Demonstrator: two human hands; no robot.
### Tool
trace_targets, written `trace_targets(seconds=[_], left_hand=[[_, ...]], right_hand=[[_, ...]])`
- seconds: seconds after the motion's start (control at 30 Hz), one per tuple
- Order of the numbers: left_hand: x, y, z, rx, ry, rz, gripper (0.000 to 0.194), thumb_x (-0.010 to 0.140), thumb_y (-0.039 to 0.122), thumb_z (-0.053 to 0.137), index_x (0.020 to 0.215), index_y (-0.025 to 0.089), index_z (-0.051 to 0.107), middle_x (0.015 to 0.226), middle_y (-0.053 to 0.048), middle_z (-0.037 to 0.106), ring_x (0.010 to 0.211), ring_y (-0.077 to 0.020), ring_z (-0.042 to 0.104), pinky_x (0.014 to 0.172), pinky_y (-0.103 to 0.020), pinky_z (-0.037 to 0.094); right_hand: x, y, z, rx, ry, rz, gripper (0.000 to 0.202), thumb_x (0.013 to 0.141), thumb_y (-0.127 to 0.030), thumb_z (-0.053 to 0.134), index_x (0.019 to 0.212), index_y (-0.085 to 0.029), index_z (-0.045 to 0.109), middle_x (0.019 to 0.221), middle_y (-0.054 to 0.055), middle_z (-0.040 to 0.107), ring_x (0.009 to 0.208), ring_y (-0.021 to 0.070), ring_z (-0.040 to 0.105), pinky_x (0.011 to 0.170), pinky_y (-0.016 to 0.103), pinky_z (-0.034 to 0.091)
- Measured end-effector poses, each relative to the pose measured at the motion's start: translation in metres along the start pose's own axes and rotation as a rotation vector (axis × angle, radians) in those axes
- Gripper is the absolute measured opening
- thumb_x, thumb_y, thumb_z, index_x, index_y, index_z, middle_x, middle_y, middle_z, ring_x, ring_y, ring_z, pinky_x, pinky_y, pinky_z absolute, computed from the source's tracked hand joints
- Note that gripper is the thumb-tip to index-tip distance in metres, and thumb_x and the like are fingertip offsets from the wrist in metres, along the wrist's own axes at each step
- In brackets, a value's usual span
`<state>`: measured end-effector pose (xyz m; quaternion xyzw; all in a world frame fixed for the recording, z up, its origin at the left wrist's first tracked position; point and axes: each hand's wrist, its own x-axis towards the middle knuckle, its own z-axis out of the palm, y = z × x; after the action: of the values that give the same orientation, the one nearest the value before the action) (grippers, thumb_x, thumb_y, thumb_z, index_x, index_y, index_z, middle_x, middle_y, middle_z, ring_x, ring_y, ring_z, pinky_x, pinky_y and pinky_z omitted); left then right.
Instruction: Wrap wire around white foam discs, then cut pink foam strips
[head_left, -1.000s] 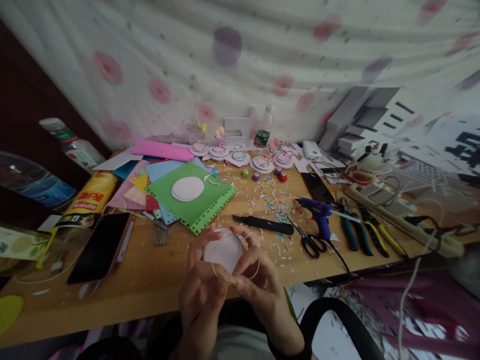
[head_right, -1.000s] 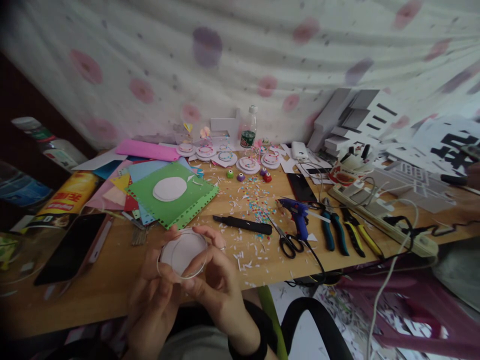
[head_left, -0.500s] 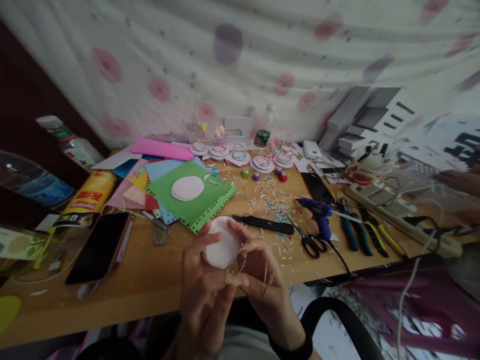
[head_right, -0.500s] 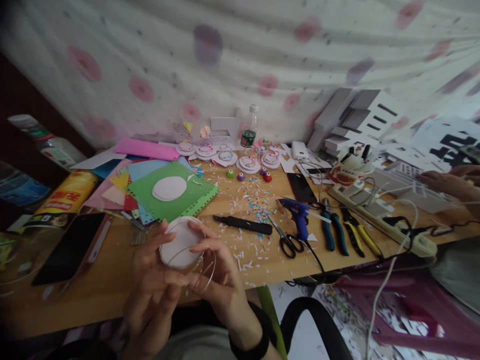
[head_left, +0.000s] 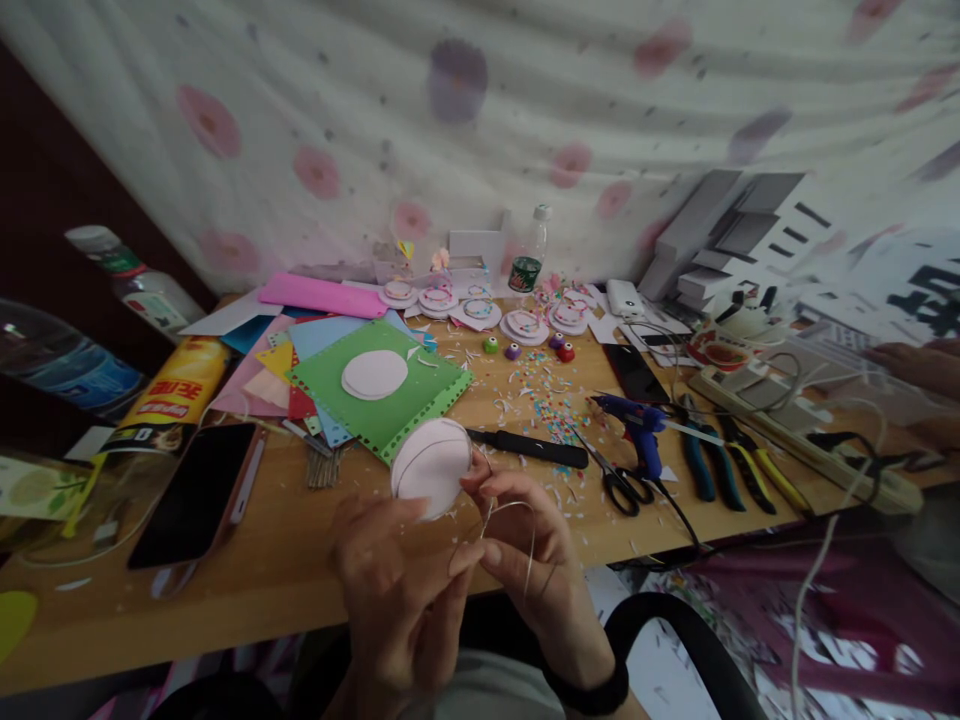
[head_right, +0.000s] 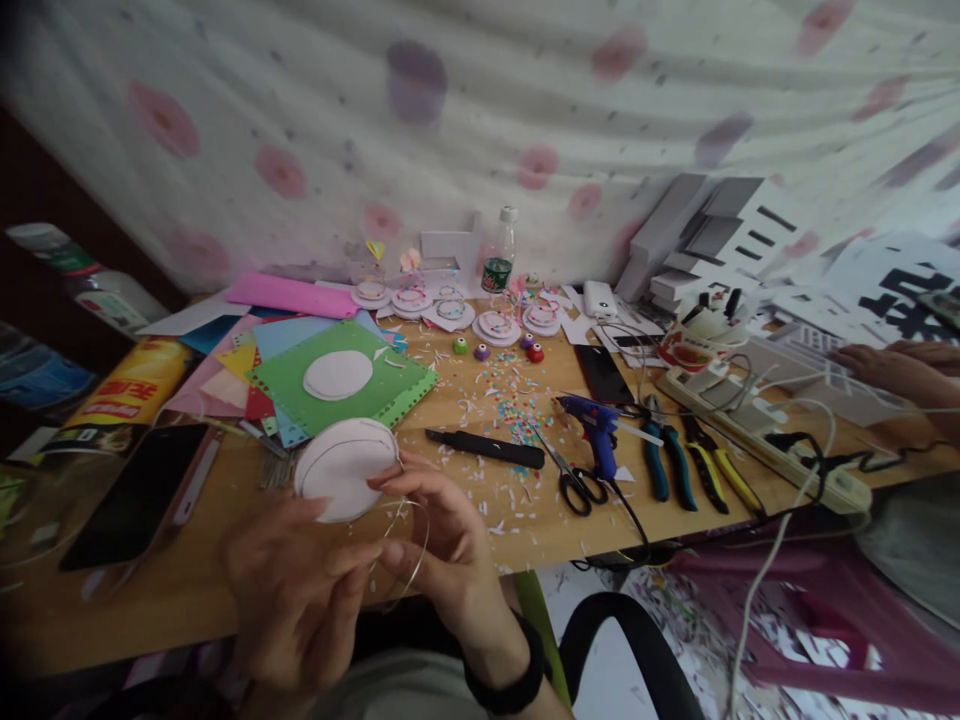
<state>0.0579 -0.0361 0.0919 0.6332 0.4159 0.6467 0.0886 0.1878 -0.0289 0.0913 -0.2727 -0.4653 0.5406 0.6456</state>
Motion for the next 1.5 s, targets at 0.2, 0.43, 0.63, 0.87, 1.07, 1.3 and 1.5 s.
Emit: trace_targets(seconds=[0.2, 0.43, 0.63, 0.87, 1.07, 1.3, 1.5], left_hand=[[0.003, -0.001, -0.007, 0.105, -0.061, 0.117, 0.023, 0.078, 0.011, 0.075, 0.088, 0.031, 0.076, 0.082, 0.001, 0.080, 0.079, -0.0212, 0.068, 0.104, -0.045, 0.039], [0.009, 0.000, -0.010, 0.158, -0.201, 0.291, 0.020, 0.088, 0.006, 0.065, 0.096, 0.024, 0.069, 0.080, 0.002, 0.081, 0.069, -0.0162, 0.073, 0.106, -0.045, 0.042], [-0.003, 0.000, -0.001, -0.069, -0.048, 0.030, 0.019, 0.086, 0.003, 0.064, 0.094, 0.020, 0.069, 0.083, 0.002, 0.079, 0.068, -0.0161, 0.072, 0.102, -0.044, 0.046], [-0.016, 0.006, 0.006, -0.181, -0.022, -0.280, 0.017, 0.087, 0.011, 0.068, 0.093, 0.027, 0.073, 0.091, -0.002, 0.077, 0.110, -0.0240, 0.064, 0.094, -0.038, 0.051], [-0.015, 0.016, 0.015, -0.489, 0.063, -0.648, 0.006, 0.082, 0.029, 0.079, 0.080, 0.025, 0.076, 0.094, -0.003, 0.073, 0.095, -0.0190, 0.069, 0.082, -0.026, 0.058], [-0.004, 0.001, 0.014, -0.579, 0.125, -1.018, 0.029, 0.066, 0.043, 0.091, 0.078, 0.021, 0.077, 0.076, -0.001, 0.076, 0.072, -0.0143, 0.072, 0.069, -0.018, 0.057], [0.006, -0.019, 0.009, -0.594, 0.141, -1.087, 0.038, 0.054, 0.045, 0.095, 0.077, 0.019, 0.078, 0.074, -0.001, 0.078, 0.072, -0.0157, 0.073, 0.071, -0.020, 0.056]], right_hand=[[0.001, 0.001, 0.001, 0.066, 0.027, 0.003, 0.033, 0.082, -0.033, 0.083, 0.114, -0.037, 0.074, 0.119, 0.000, 0.072, 0.129, 0.0227, 0.055, 0.112, 0.039, 0.042], [-0.001, 0.000, 0.001, 0.170, 0.023, 0.017, 0.031, 0.082, -0.027, 0.082, 0.112, -0.034, 0.075, 0.115, 0.000, 0.070, 0.118, 0.0198, 0.059, 0.104, 0.031, 0.045], [-0.001, -0.006, -0.005, 0.039, 0.025, 0.014, 0.023, 0.085, -0.032, 0.080, 0.108, -0.035, 0.077, 0.110, 0.000, 0.069, 0.115, 0.0187, 0.057, 0.105, 0.030, 0.042], [-0.002, -0.001, 0.000, -0.143, 0.159, -0.069, 0.011, 0.087, -0.033, 0.080, 0.097, -0.036, 0.078, 0.096, -0.002, 0.069, 0.104, 0.0178, 0.056, 0.097, 0.029, 0.042], [0.001, -0.001, 0.003, -0.166, 0.157, -0.110, 0.010, 0.088, -0.033, 0.078, 0.099, -0.035, 0.076, 0.093, -0.002, 0.067, 0.095, 0.0178, 0.057, 0.091, 0.030, 0.044], [0.001, 0.004, -0.006, -0.285, 0.312, -0.102, 0.012, 0.093, -0.037, 0.072, 0.104, -0.036, 0.074, 0.093, -0.003, 0.068, 0.089, 0.0133, 0.061, 0.082, 0.022, 0.049], [0.011, 0.002, -0.025, -0.224, 0.304, 0.180, 0.028, 0.084, -0.042, 0.079, 0.108, -0.030, 0.072, 0.109, 0.001, 0.074, 0.100, 0.0171, 0.068, 0.085, 0.026, 0.055]])
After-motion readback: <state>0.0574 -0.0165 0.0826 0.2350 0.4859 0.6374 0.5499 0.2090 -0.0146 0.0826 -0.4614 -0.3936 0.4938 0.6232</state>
